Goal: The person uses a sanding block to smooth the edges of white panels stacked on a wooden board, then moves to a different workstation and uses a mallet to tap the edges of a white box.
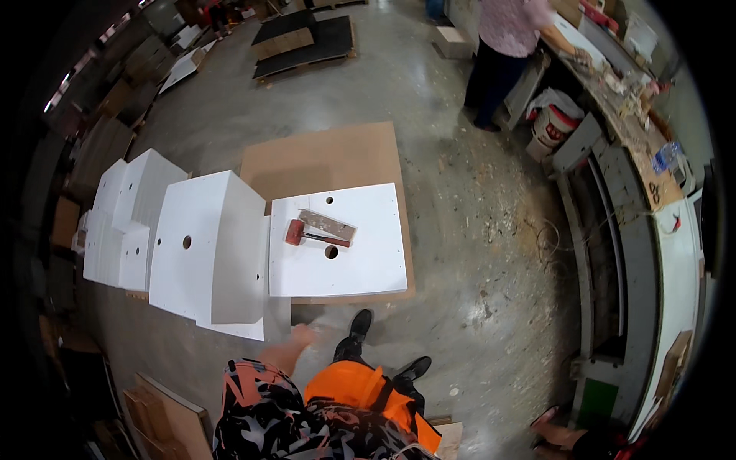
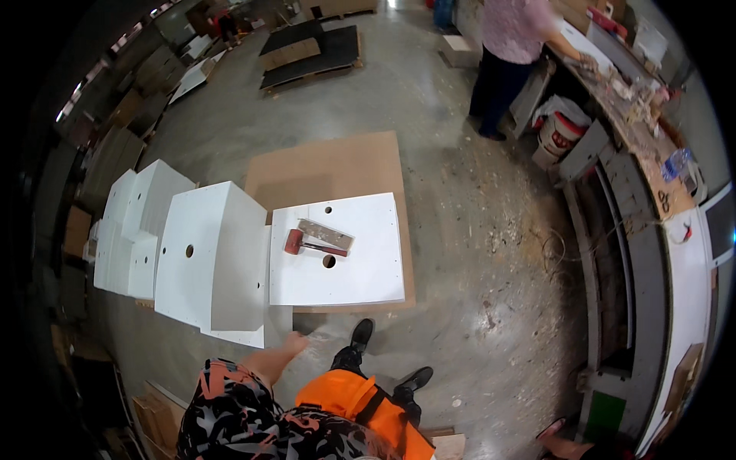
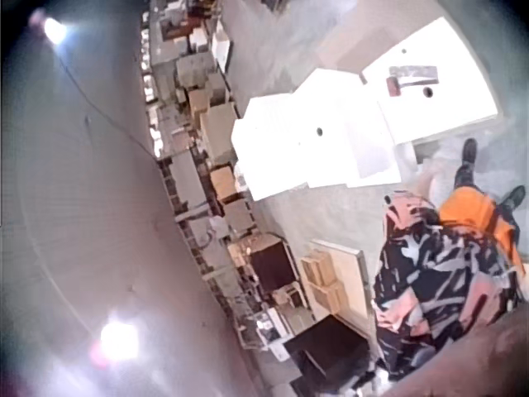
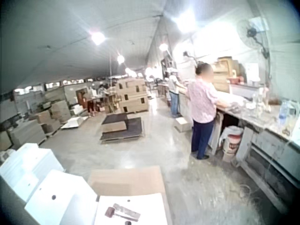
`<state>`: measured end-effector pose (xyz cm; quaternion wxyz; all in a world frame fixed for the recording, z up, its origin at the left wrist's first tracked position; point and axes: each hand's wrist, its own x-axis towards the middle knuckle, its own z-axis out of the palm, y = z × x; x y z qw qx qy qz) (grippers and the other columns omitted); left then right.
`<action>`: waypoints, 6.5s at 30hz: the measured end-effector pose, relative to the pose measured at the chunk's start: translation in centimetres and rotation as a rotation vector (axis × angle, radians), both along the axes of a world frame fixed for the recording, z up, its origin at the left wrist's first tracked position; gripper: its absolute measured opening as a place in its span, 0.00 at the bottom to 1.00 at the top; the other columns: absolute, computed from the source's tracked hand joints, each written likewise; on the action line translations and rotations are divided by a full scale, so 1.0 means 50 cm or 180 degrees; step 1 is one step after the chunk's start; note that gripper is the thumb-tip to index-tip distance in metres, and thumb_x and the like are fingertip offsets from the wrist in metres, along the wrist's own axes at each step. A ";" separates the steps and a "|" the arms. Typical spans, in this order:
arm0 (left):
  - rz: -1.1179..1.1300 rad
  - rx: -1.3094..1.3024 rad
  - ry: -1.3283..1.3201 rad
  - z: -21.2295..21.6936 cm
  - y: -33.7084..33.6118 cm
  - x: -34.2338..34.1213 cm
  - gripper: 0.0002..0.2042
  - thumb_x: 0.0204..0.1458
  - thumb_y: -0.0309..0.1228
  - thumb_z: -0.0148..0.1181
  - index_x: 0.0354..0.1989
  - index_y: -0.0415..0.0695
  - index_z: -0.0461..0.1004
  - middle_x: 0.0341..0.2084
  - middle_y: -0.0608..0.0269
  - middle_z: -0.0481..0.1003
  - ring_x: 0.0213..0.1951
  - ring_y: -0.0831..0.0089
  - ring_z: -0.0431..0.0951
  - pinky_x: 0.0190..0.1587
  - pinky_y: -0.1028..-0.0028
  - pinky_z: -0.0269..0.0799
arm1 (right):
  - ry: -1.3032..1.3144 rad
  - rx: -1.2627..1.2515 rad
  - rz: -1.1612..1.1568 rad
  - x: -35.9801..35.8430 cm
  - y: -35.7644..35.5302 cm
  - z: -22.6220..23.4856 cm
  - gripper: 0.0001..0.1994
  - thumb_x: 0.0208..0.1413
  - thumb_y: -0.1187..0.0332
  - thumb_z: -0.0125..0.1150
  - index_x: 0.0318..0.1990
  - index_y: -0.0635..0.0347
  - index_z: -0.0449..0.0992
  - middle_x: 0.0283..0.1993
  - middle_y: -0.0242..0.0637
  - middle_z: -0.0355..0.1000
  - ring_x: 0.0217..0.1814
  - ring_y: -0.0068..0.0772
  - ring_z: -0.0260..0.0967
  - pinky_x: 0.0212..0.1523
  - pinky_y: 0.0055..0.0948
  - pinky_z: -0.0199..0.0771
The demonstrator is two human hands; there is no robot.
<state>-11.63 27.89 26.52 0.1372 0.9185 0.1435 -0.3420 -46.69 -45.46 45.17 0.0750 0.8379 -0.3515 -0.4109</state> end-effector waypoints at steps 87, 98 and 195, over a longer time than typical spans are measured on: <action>0.0740 -0.0761 -0.0525 0.120 -0.759 0.486 0.22 0.47 0.46 0.57 0.44 0.41 0.77 0.42 0.49 0.78 0.47 0.52 0.77 0.53 0.61 0.70 | 0.0147 0.0062 0.0052 0.394 -0.436 -0.042 0.14 0.57 0.60 0.52 0.44 0.58 0.75 0.41 0.39 0.74 0.46 0.41 0.71 0.45 0.35 0.70; 0.1563 -0.0255 -0.0911 0.096 -0.813 0.722 0.30 0.47 0.52 0.62 0.48 0.38 0.73 0.46 0.46 0.74 0.50 0.50 0.73 0.53 0.60 0.69 | 0.0680 0.0097 0.2161 1.010 -0.495 -0.287 0.14 0.57 0.59 0.52 0.43 0.57 0.76 0.40 0.38 0.74 0.45 0.40 0.72 0.44 0.35 0.70; -0.0698 0.0292 -0.1845 -0.487 -0.690 1.190 0.09 0.42 0.33 0.58 0.33 0.48 0.77 0.33 0.69 0.74 0.40 0.68 0.72 0.52 0.62 0.59 | -0.0449 0.3987 -0.0489 1.919 0.415 -1.003 0.16 0.61 0.62 0.47 0.53 0.56 0.72 0.44 0.50 0.75 0.43 0.54 0.72 0.47 0.48 0.70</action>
